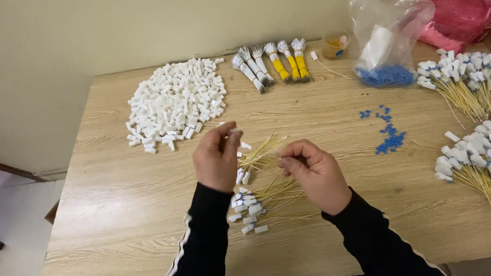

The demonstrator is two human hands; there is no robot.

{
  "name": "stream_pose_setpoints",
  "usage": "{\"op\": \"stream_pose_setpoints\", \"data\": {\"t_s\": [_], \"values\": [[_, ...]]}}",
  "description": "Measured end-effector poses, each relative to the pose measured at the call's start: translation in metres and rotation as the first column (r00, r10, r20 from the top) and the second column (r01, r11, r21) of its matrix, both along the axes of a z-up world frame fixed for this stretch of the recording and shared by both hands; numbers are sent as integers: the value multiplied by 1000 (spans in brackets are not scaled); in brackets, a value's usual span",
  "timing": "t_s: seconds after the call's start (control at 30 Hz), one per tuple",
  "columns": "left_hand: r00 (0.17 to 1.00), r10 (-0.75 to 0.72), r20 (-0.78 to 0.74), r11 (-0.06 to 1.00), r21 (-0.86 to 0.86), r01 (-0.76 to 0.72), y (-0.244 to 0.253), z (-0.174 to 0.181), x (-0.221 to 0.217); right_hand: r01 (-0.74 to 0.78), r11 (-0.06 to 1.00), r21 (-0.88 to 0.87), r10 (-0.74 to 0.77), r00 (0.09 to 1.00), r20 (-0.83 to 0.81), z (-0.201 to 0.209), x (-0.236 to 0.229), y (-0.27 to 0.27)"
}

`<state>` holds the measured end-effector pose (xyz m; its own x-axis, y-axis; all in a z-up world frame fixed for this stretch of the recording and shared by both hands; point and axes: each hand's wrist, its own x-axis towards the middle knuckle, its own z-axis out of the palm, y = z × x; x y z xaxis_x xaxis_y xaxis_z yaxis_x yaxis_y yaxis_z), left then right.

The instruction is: Assembling small wire components by hand and bundling them with rubber bands

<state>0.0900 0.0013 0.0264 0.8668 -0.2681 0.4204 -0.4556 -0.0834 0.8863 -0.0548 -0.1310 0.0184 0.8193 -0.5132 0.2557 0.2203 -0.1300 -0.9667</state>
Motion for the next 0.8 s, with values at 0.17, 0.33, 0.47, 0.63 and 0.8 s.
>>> {"op": "stream_pose_setpoints", "data": {"t_s": [0.17, 0.33, 0.47, 0.63, 0.8], "values": [[854, -173, -491, 949, -315, 11, -5, -24, -9, 14, 997, 74, -14, 1000, 4, 10, 4, 8], [632, -423, -649, 823, -567, -30, -5, -26, -48, 31, 992, 120, -35, 999, 29, 22, 7, 20], [662, -462, -590, 811, -584, 46, -6, -28, -68, 59, 996, 60, -60, 998, 27, 23, 10, 23], [733, -433, -524, 836, -537, 110, -7, -26, -78, 98, 995, -31, -95, 993, 77, 35, 5, 24], [761, -429, -487, 813, -574, 91, -13, -27, -82, 160, 969, -188, -120, 971, 208, 47, 0, 25]]}}
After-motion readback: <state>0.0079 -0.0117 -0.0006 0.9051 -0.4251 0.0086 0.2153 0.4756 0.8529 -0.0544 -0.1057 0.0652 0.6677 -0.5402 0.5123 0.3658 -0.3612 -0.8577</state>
